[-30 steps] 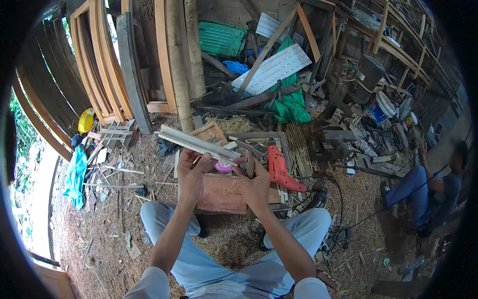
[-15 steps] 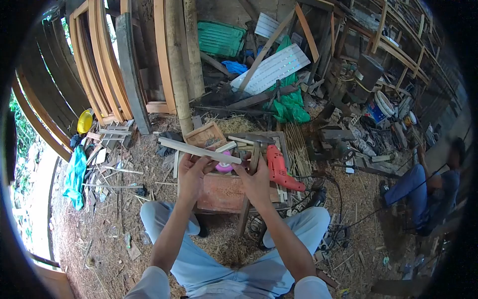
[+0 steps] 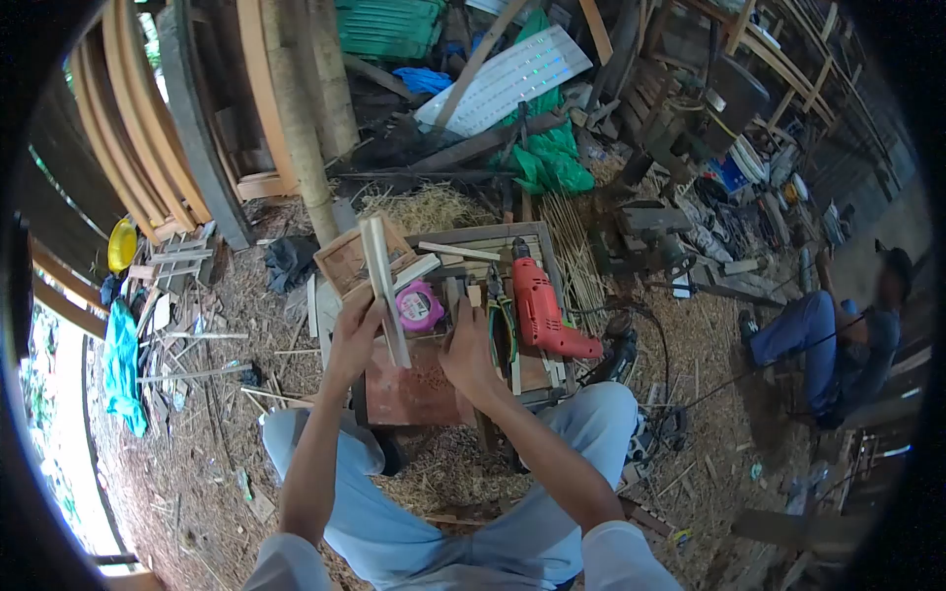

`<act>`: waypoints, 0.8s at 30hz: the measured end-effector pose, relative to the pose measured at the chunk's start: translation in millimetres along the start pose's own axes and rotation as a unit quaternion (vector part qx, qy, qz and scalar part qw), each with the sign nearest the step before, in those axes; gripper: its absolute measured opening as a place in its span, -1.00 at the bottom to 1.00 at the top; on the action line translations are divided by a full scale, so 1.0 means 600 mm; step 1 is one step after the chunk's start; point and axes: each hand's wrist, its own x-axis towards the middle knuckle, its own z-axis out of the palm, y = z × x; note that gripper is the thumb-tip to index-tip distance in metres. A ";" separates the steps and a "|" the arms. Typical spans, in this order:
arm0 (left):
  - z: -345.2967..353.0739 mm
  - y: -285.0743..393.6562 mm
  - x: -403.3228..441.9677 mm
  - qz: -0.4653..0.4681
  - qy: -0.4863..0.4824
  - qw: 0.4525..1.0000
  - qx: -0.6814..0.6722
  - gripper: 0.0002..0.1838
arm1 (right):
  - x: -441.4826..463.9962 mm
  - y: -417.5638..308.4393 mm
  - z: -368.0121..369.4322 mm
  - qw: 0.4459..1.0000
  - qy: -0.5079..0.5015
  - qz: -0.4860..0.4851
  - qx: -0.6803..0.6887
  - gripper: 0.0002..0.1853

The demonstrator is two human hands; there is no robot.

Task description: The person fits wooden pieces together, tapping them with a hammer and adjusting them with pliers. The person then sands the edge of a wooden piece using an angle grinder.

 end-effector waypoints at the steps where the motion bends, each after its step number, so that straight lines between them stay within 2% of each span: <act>1: 0.003 -0.009 0.000 -0.002 -0.023 1.000 -0.015 -0.72 | 0.004 -0.008 -0.002 1.000 -0.011 -0.020 -0.019 -0.43; 2: 0.016 -0.027 -0.002 0.061 0.006 0.998 -0.014 -0.72 | 0.008 -0.012 -0.005 0.998 -0.024 -0.040 -0.039 -0.36; 3: 0.020 -0.038 -0.005 0.054 0.000 0.998 -0.019 -0.72 | 0.010 -0.009 -0.006 0.998 -0.027 -0.030 -0.044 -0.36; 5: 0.022 -0.048 -0.011 -0.089 -0.043 0.985 -0.140 -0.74 | 0.006 -0.001 -0.003 0.993 -0.048 -0.076 -0.072 -0.32; 9: 0.015 -0.079 -0.003 -0.135 -0.088 0.976 -0.149 -0.79 | 0.006 -0.001 -0.027 0.982 -0.126 -0.042 -0.137 -0.38; 11: 0.022 -0.072 -0.005 -0.153 -0.058 0.972 -0.169 -0.77 | 0.002 0.004 -0.040 0.984 -0.124 -0.032 -0.125 -0.41; 13: 0.022 -0.066 -0.008 -0.046 -0.014 0.999 0.011 -0.79 | -0.003 -0.010 -0.059 0.995 -0.042 -0.061 -0.067 -0.52; 14: 0.023 -0.064 -0.005 -0.045 -0.024 0.999 0.014 -0.79 | -0.002 -0.017 -0.077 0.996 -0.035 -0.054 -0.067 -0.52; 17: 0.048 -0.049 -0.011 0.043 -0.028 0.997 0.060 -0.80 | -0.011 -0.020 -0.155 0.995 0.015 -0.009 -0.099 -0.61; 19: 0.062 -0.042 -0.009 0.083 -0.043 0.989 0.111 -0.78 | -0.003 -0.014 -0.206 0.988 0.111 0.000 -0.108 -0.68; 21: 0.072 -0.040 -0.016 0.083 -0.027 0.965 0.246 -0.76 | -0.004 0.019 -0.255 0.987 0.142 0.067 -0.041 -0.72; 22: 0.075 -0.044 -0.018 0.122 -0.015 0.960 0.251 -0.75 | -0.008 0.040 -0.278 0.982 0.172 0.078 -0.015 -0.74; 24: 0.076 -0.045 -0.016 0.136 -0.024 0.955 0.264 -0.74 | -0.016 0.102 -0.319 0.972 0.215 0.089 0.012 -0.76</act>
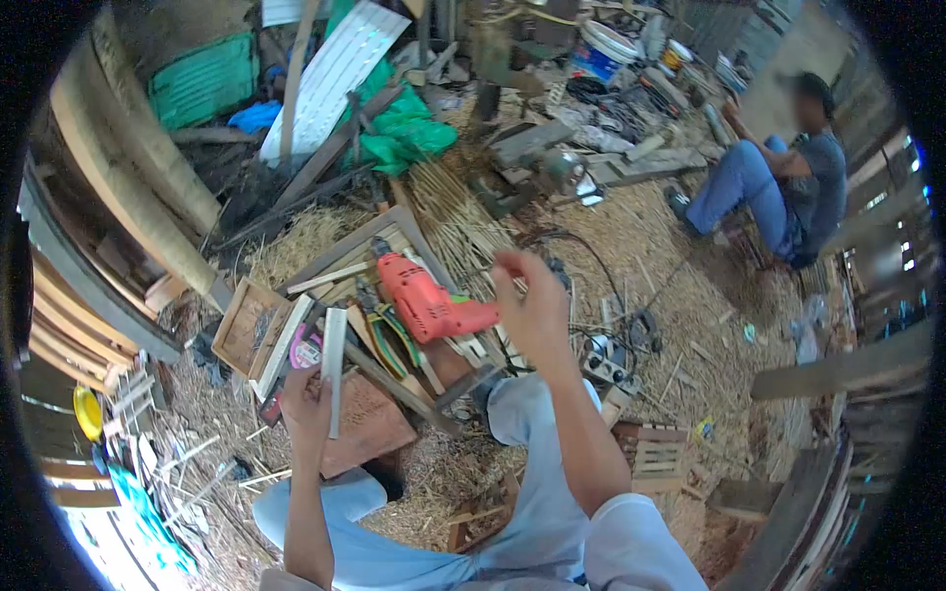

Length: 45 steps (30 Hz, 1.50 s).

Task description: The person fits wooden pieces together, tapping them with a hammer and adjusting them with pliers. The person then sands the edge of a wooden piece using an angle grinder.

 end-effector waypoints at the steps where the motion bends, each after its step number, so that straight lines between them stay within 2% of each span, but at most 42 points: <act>1: -0.001 -0.005 -0.001 -0.001 -0.003 1.000 0.018 -0.73 | 0.009 0.040 -0.019 0.994 0.002 0.061 0.086 -0.77; 2: 0.006 -0.020 -0.004 0.000 0.012 1.000 0.028 -0.69 | 0.014 0.078 -0.040 0.978 0.005 0.119 0.173 -0.78; 3: 0.010 0.001 -0.006 0.011 0.003 1.000 0.028 -0.69 | 0.013 0.111 -0.066 0.977 0.018 0.123 0.174 -0.78; 5: 0.020 0.060 -0.005 0.065 0.123 0.985 0.100 -0.67 | 0.018 0.178 -0.115 0.932 -0.069 0.301 0.190 -0.75; 6: 0.038 0.147 -0.009 -0.017 0.070 0.997 0.020 -0.68 | 0.016 0.224 -0.124 0.909 -0.103 0.331 0.232 -0.73; 7: 0.073 0.202 -0.009 -0.003 -0.024 0.998 -0.060 -0.70 | 0.008 0.270 -0.127 0.908 -0.100 0.336 0.229 -0.73; 8: 0.112 0.247 -0.004 0.009 -0.115 0.984 -0.138 -0.71 | 0.004 0.308 -0.126 0.869 -0.120 0.394 0.275 -0.71; 9: 0.180 0.275 0.013 0.102 -0.178 0.959 -0.194 -0.78 | 0.001 0.354 -0.122 0.823 -0.137 0.448 0.322 -0.69; 10: 0.243 0.318 0.017 0.028 -0.238 0.922 -0.302 -0.81 | -0.002 0.401 -0.113 0.792 -0.138 0.462 0.375 -0.70; 11: 0.335 0.322 0.028 -0.016 -0.311 0.870 -0.382 -0.81 | -0.006 0.459 -0.099 0.790 -0.134 0.465 0.376 -0.70; 13: 0.484 0.338 0.054 -0.131 -0.401 0.799 -0.428 -0.78 | -0.019 0.556 -0.073 0.793 -0.137 0.403 0.436 -0.74; 15: 0.639 0.296 0.048 -0.244 -0.419 0.793 -0.369 -0.73 | -0.030 0.597 -0.051 0.769 -0.098 0.403 0.486 -0.78; 16: 0.696 0.263 0.039 -0.247 -0.422 0.791 -0.368 -0.73 | -0.032 0.615 -0.031 0.799 -0.088 0.421 0.421 -0.80; 17: 0.744 0.231 0.026 -0.205 -0.425 0.849 -0.237 -0.70 | -0.034 0.638 -0.018 0.823 -0.077 0.436 0.355 -0.82; 18: 0.779 0.205 0.009 -0.158 -0.421 0.888 -0.100 -0.67 | -0.051 0.716 0.007 0.855 -0.107 0.449 0.239 -0.72; 19: 0.800 0.185 -0.006 -0.162 -0.425 0.885 -0.097 -0.67 | -0.060 0.737 0.019 0.851 -0.107 0.454 0.240 -0.72; 20: 0.818 0.162 -0.022 -0.235 -0.405 0.881 -0.068 -0.66 | -0.069 0.755 0.039 0.876 -0.113 0.457 0.100 -0.61; 21: 0.827 0.138 -0.037 -0.308 -0.381 0.871 -0.036 -0.64 | -0.079 0.768 0.066 0.883 -0.121 0.452 -0.040 -0.50; 22: 0.828 0.117 -0.046 -0.314 -0.384 0.868 -0.028 -0.64 | -0.072 0.723 0.057 0.884 -0.147 0.440 -0.055 -0.36; 23: 0.824 0.098 -0.056 -0.313 -0.395 0.863 -0.039 -0.64 | -0.080 0.732 0.081 0.880 -0.152 0.447 -0.052 -0.36; 25: 0.835 0.066 -0.074 -0.315 -0.411 0.854 -0.048 -0.64 | -0.100 0.757 0.121 0.888 -0.060 0.434 -0.138 -0.38; 26: 0.837 0.053 -0.078 -0.283 -0.412 0.864 -0.060 -0.63 | -0.094 0.776 0.121 0.896 -0.104 0.425 -0.074 -0.44; 27: 0.836 0.042 -0.086 -0.252 -0.413 0.872 -0.073 -0.61 | -0.089 0.778 0.119 0.894 -0.109 0.428 -0.073 -0.44; 29: 0.819 0.065 -0.085 -0.286 -0.402 0.865 -0.093 -0.56 | -0.067 0.761 0.103 0.862 -0.133 0.488 -0.023 -0.52; 30: 0.827 0.060 -0.081 -0.298 -0.421 0.852 -0.093 -0.53 | -0.074 0.792 0.116 0.877 -0.144 0.454 -0.065 -0.55; 31: 0.829 0.064 -0.075 -0.307 -0.439 0.839 -0.092 -0.50 | -0.068 0.741 0.093 0.881 -0.150 0.445 -0.049 -0.54; 32: 0.816 0.085 -0.066 -0.309 -0.456 0.832 -0.059 -0.43 | -0.119 0.835 0.139 0.896 -0.104 0.432 0.024 -0.38; 33: 0.828 0.080 -0.075 -0.295 -0.447 0.844 -0.032 -0.37 | -0.109 0.733 0.105 0.888 -0.091 0.451 -0.015 -0.39; 34: 0.830 0.081 -0.086 -0.202 -0.426 0.880 0.061 -0.44 | -0.130 0.774 0.124 0.884 -0.100 0.453 0.065 -0.37; 35: 0.821 0.089 -0.091 -0.190 -0.422 0.886 0.039 -0.47 | -0.148 0.775 0.138 0.894 -0.063 0.443 0.010 -0.36; 36: 0.788 0.113 -0.075 -0.198 -0.472 0.859 0.019 -0.46 | -0.165 0.770 0.143 0.898 -0.022 0.438 -0.044 -0.35; 37: 0.764 0.131 -0.065 -0.204 -0.521 0.829 -0.001 -0.46 | -0.170 0.755 0.137 0.901 -0.018 0.432 -0.042 -0.35; 39: 0.765 0.126 -0.062 -0.176 -0.507 0.844 0.010 -0.47 | -0.156 0.728 0.119 0.874 -0.049 0.482 -0.039 -0.34; 40: 0.759 0.122 -0.060 -0.157 -0.501 0.851 0.026 -0.48 | -0.155 0.711 0.107 0.896 -0.007 0.439 0.060 -0.38; 41: 0.756 0.122 -0.061 -0.157 -0.498 0.852 0.025 -0.48 | -0.154 0.695 0.093 0.898 -0.008 0.437 0.059 -0.38; 43: 0.736 0.153 -0.045 -0.190 -0.496 0.843 -0.078 -0.51 | -0.125 0.659 0.057 0.907 -0.009 0.421 0.001 -0.44; 45: 0.717 0.181 -0.022 -0.182 -0.484 0.853 -0.073 -0.53 | -0.087 0.604 0.024 0.933 0.022 0.358 -0.014 -0.45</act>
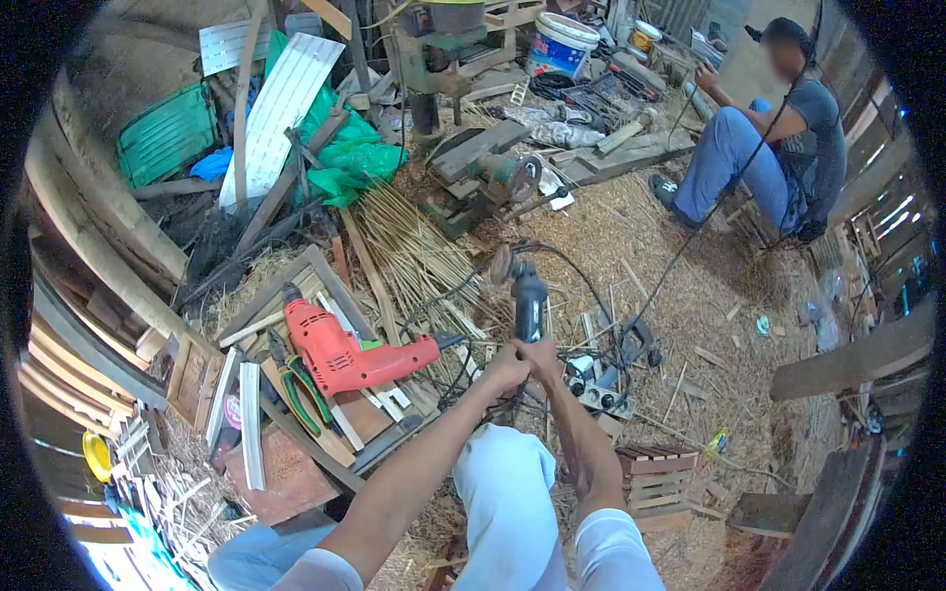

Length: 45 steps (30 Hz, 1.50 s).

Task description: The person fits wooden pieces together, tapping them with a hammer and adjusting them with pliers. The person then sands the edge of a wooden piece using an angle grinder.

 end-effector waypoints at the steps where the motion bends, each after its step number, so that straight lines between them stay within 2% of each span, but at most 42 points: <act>1: -0.008 0.014 -0.004 0.017 0.015 1.000 0.012 -0.49 | 0.000 -0.042 -0.019 1.000 0.015 -0.022 -0.016 -0.42; 3: -0.017 0.041 -0.017 0.034 0.029 0.999 0.016 -0.45 | 0.043 -0.066 -0.047 0.984 0.072 -0.144 -0.071 -0.41; 4: -0.022 0.054 -0.022 0.065 0.055 0.996 -0.029 -0.39 | 0.038 -0.122 -0.076 0.984 0.069 -0.138 -0.090 -0.39; 5: -0.031 0.066 -0.023 0.099 0.081 0.989 -0.072 -0.32 | 0.060 -0.139 -0.094 0.982 0.053 -0.175 -0.053 -0.36; 6: -0.036 0.077 -0.024 0.101 0.080 0.989 -0.076 -0.32 | 0.019 -0.221 -0.126 0.979 0.058 -0.193 -0.020 -0.38; 8: -0.055 0.112 -0.025 0.237 0.082 0.960 -0.125 -0.22 | 0.027 -0.275 -0.153 0.973 0.081 -0.205 -0.063 -0.38; 9: -0.073 0.145 -0.049 0.260 0.083 0.951 -0.145 -0.23 | 0.018 -0.308 -0.165 0.971 0.089 -0.212 -0.064 -0.38; 10: -0.085 0.169 -0.057 0.270 0.085 0.948 -0.145 -0.23 | 0.001 -0.348 -0.172 0.970 0.079 -0.228 -0.017 -0.36; 12: -0.120 0.210 -0.081 0.351 0.174 0.914 -0.104 -0.25 | -0.028 -0.410 -0.189 0.964 0.072 -0.254 0.036 -0.35; 14: -0.173 0.240 -0.128 0.364 0.191 0.909 -0.064 -0.27 | -0.055 -0.466 -0.201 0.955 0.072 -0.281 0.056 -0.33; 15: -0.199 0.252 -0.163 0.366 0.172 0.913 -0.059 -0.27 | -0.083 -0.497 -0.211 0.967 0.076 -0.243 0.022 -0.32; 16: -0.221 0.260 -0.189 0.367 0.152 0.916 -0.056 -0.28 | -0.116 -0.525 -0.217 0.964 0.078 -0.254 0.027 -0.32; 17: -0.237 0.258 -0.213 0.378 0.104 0.912 -0.123 -0.31 | -0.155 -0.545 -0.220 0.961 0.071 -0.257 0.076 -0.33; 18: -0.245 0.265 -0.254 0.379 0.113 0.910 -0.124 -0.31 | -0.187 -0.554 -0.218 0.957 0.057 -0.258 0.121 -0.33; 19: -0.257 0.273 -0.312 0.380 0.146 0.910 -0.078 -0.32 | -0.202 -0.553 -0.209 0.937 0.074 -0.311 0.142 -0.41; 20: -0.274 0.270 -0.357 0.375 0.183 0.908 -0.028 -0.33 | -0.213 -0.562 -0.209 0.934 0.055 -0.321 0.146 -0.41; 21: -0.267 0.247 -0.357 0.464 0.176 0.861 -0.107 -0.34 | -0.225 -0.573 -0.214 0.909 -0.114 -0.277 0.289 -0.45; 22: -0.271 0.234 -0.388 0.454 0.196 0.862 -0.110 -0.34 | -0.247 -0.584 -0.215 0.842 -0.279 -0.208 0.412 -0.49; 23: -0.270 0.217 -0.418 0.423 0.164 0.881 -0.136 -0.33 | -0.267 -0.599 -0.212 0.807 -0.325 -0.115 0.478 -0.57; 24: -0.269 0.203 -0.444 0.393 0.129 0.896 -0.161 -0.32 | -0.270 -0.604 -0.208 0.852 -0.329 -0.108 0.394 -0.56; 26: -0.279 0.163 -0.473 0.372 0.128 0.898 -0.196 -0.32 | -0.305 -0.590 -0.162 0.852 -0.306 -0.130 0.404 -0.57; 28: -0.297 0.114 -0.510 0.344 0.141 0.923 -0.101 -0.31 | -0.327 -0.553 -0.101 0.837 -0.313 -0.163 0.419 -0.57; 29: -0.301 0.078 -0.514 0.405 0.186 0.893 -0.064 -0.27 | -0.336 -0.547 -0.074 0.820 -0.305 -0.195 0.444 -0.57; 30: -0.308 0.057 -0.528 0.401 0.201 0.891 -0.064 -0.27 | -0.352 -0.557 -0.063 0.815 -0.319 -0.198 0.442 -0.57; 32: -0.322 0.020 -0.563 0.350 0.217 0.909 -0.059 -0.16 | -0.389 -0.569 -0.052 0.777 -0.374 -0.088 0.499 -0.60; 33: -0.333 0.010 -0.586 0.336 0.188 0.921 -0.051 -0.10 | -0.396 -0.565 -0.034 0.762 -0.391 -0.091 0.508 -0.68; 34: -0.334 -0.006 -0.585 0.334 0.191 0.922 -0.052 -0.10 | -0.400 -0.563 -0.021 0.762 -0.394 -0.089 0.507 -0.68; 36: -0.326 -0.042 -0.578 0.341 0.127 0.922 -0.132 -0.04 | -0.413 -0.559 0.003 0.818 -0.361 -0.121 0.432 -0.68; 37: -0.330 -0.038 -0.596 0.297 0.096 0.935 -0.167 -0.02 | -0.436 -0.572 0.003 0.825 -0.361 -0.116 0.420 -0.66; 38: -0.327 -0.053 -0.586 0.295 0.091 0.936 -0.169 -0.02 | -0.440 -0.575 0.015 0.826 -0.358 -0.112 0.420 -0.66; 40: -0.328 -0.076 -0.569 0.320 0.156 0.922 -0.153 0.00 | -0.440 -0.580 0.036 0.825 -0.364 -0.106 0.420 -0.64; 44: -0.335 -0.088 -0.561 0.311 0.132 0.926 -0.167 0.05 | -0.430 -0.579 0.053 0.811 -0.403 -0.028 0.423 -0.67; 45: -0.328 -0.087 -0.549 0.340 0.127 0.910 -0.200 0.07 | -0.426 -0.581 0.055 0.812 -0.404 -0.030 0.419 -0.67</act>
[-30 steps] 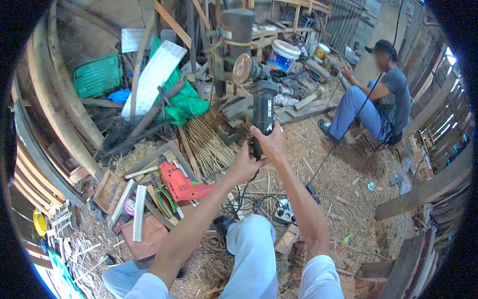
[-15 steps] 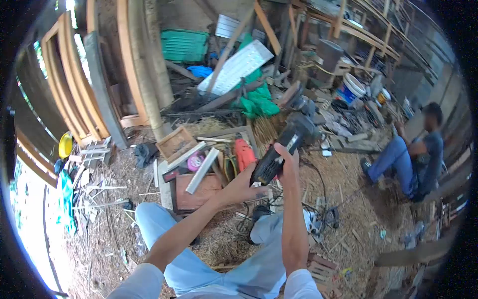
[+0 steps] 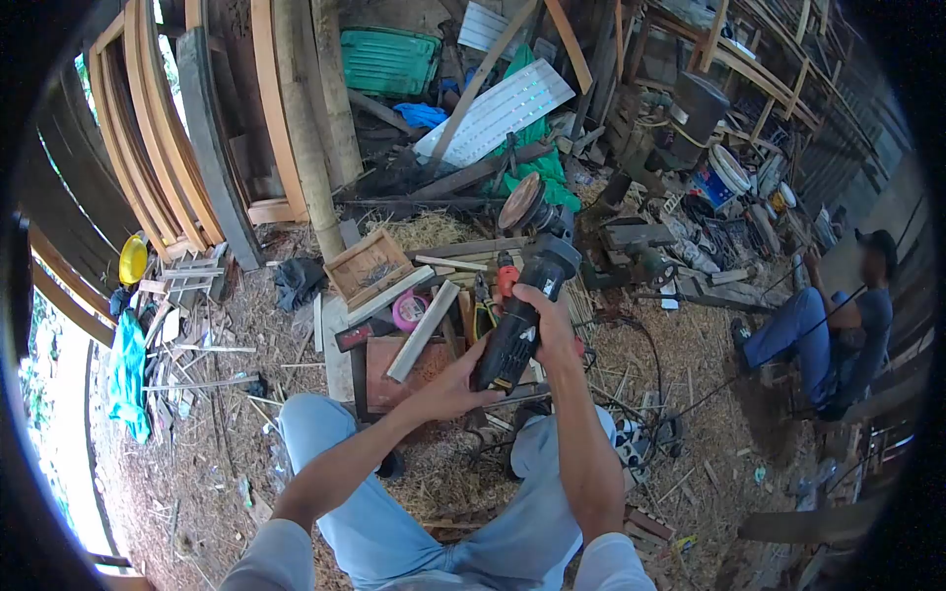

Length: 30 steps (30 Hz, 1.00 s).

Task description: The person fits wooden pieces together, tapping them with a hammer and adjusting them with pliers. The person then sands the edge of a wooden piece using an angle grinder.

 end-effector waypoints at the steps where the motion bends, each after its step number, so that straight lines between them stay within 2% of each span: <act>1: 0.004 -0.008 0.004 0.025 0.002 0.999 -0.037 0.09 | 0.003 0.001 -0.002 0.999 0.011 -0.012 -0.042 -0.67; 3: 0.011 -0.007 0.006 0.010 0.003 0.999 -0.043 0.11 | 0.003 0.001 -0.005 0.996 0.024 -0.021 -0.083 -0.68; 5: 0.015 -0.003 0.005 -0.004 0.005 0.999 -0.048 0.13 | 0.004 -0.008 -0.002 0.997 0.022 0.043 -0.059 -0.70; 8: 0.014 -0.014 0.008 0.008 -0.002 0.999 -0.054 0.12 | 0.012 -0.009 -0.004 0.997 0.028 0.063 -0.037 -0.70; 9: 0.013 -0.015 0.011 0.008 -0.008 1.000 -0.016 0.12 | 0.012 -0.008 -0.003 0.997 0.025 0.062 -0.037 -0.70; 11: 0.015 -0.017 0.007 0.009 -0.009 1.000 0.021 0.12 | 0.009 -0.005 -0.002 0.988 0.037 -0.036 -0.148 -0.70; 13: 0.014 0.011 -0.003 0.035 0.007 0.998 0.042 -0.08 | 0.007 -0.009 -0.006 0.988 0.041 -0.030 -0.145 -0.70; 14: -0.001 0.024 -0.009 0.033 0.007 0.998 0.044 -0.08 | 0.005 -0.006 -0.009 0.989 0.047 -0.019 -0.140 -0.70; 16: -0.048 0.071 -0.017 -0.092 -0.037 0.981 0.166 -0.34 | -0.001 -0.002 -0.018 0.988 0.053 -0.022 -0.147 -0.70; 17: -0.074 0.046 -0.011 -0.049 0.071 0.981 0.175 -0.46 | 0.000 -0.008 -0.020 0.985 0.056 -0.031 -0.159 -0.70; 18: -0.103 0.007 -0.002 -0.008 0.178 0.967 0.180 -0.56 | -0.004 -0.015 -0.020 0.985 0.056 -0.033 -0.159 -0.70; 20: -0.162 -0.027 0.002 -0.021 0.302 0.858 0.416 -0.60 | -0.013 -0.023 -0.016 0.990 0.065 0.024 -0.120 -0.69; 21: -0.172 -0.045 0.005 -0.023 0.303 0.857 0.417 -0.60 | -0.015 -0.019 -0.016 0.991 0.064 0.025 -0.119 -0.69; 23: -0.186 -0.064 0.012 -0.176 0.231 0.777 0.559 -0.60 | -0.014 -0.015 -0.015 0.994 0.053 0.020 -0.097 -0.71; 27: -0.187 -0.065 0.006 -0.119 0.222 0.768 0.589 -0.64 | -0.024 -0.022 -0.020 0.988 0.046 0.045 -0.140 -0.73; 29: -0.206 -0.078 0.003 -0.038 0.244 0.844 0.477 -0.60 | -0.013 -0.013 -0.041 0.983 0.014 0.082 -0.162 -0.75; 30: -0.211 -0.060 0.001 -0.037 0.245 0.843 0.476 -0.60 | -0.015 -0.013 -0.044 0.983 0.013 0.082 -0.164 -0.75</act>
